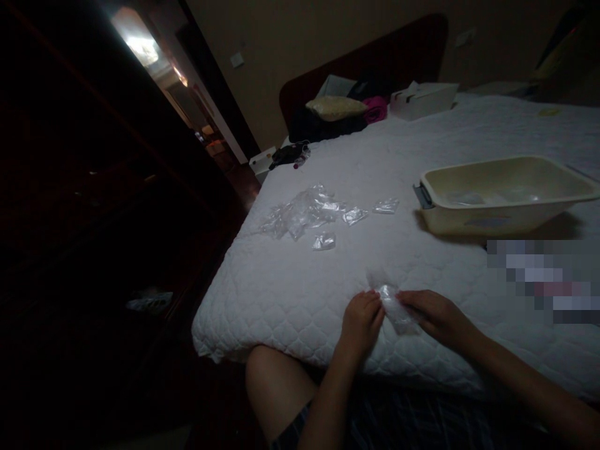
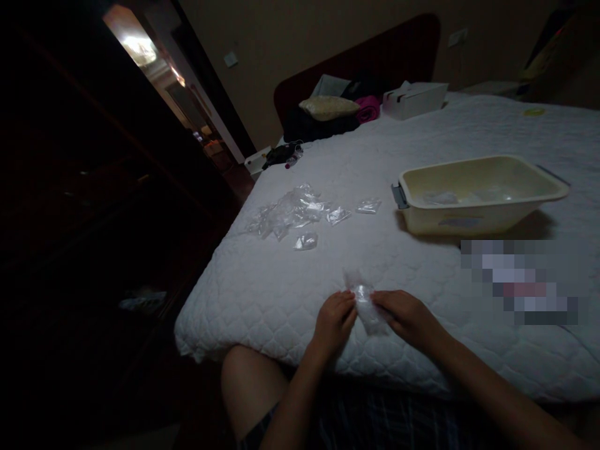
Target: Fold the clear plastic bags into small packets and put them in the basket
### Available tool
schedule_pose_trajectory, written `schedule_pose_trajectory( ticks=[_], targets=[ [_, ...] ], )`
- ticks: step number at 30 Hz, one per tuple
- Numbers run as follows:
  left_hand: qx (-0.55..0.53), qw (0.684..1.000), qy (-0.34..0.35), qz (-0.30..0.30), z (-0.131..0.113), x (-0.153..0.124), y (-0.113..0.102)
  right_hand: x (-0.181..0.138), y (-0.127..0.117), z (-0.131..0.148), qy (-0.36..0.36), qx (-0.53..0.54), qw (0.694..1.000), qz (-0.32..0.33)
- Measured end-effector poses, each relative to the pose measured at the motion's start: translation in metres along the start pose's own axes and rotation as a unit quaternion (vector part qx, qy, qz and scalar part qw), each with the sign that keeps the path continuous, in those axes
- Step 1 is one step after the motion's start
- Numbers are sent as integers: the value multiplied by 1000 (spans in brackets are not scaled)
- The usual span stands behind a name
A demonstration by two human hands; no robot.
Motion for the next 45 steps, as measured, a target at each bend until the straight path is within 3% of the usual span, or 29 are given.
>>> schedule_pose_trajectory(
  ticks=[9, 16, 27, 45],
  targets=[
    [-19, 1000, -12, -14, -2, 0, 0, 1, 2, -7, 96, 13, 995, -36],
    [-50, 998, -36, -19, -5, 3, -2, 7, 5, -9, 157, 22, 987, -10],
    [-56, 995, -82, 16, -6, 5, -1, 12, -2, 0, 122, 13, 992, -27],
    [-19, 997, -66, -41, -11, 4, 3, 10, 1, -5, 148, 4, 988, -32]
  ],
)
Point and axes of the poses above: each hand's wrist, its own x-axis towards the middle knuckle, its own y-axis out of the palm, z = x × y, the point moved 6 cm from there along x, towards the middle knuckle, and after that the axes turned 7 degrees about -y, right-handed, at the moved point
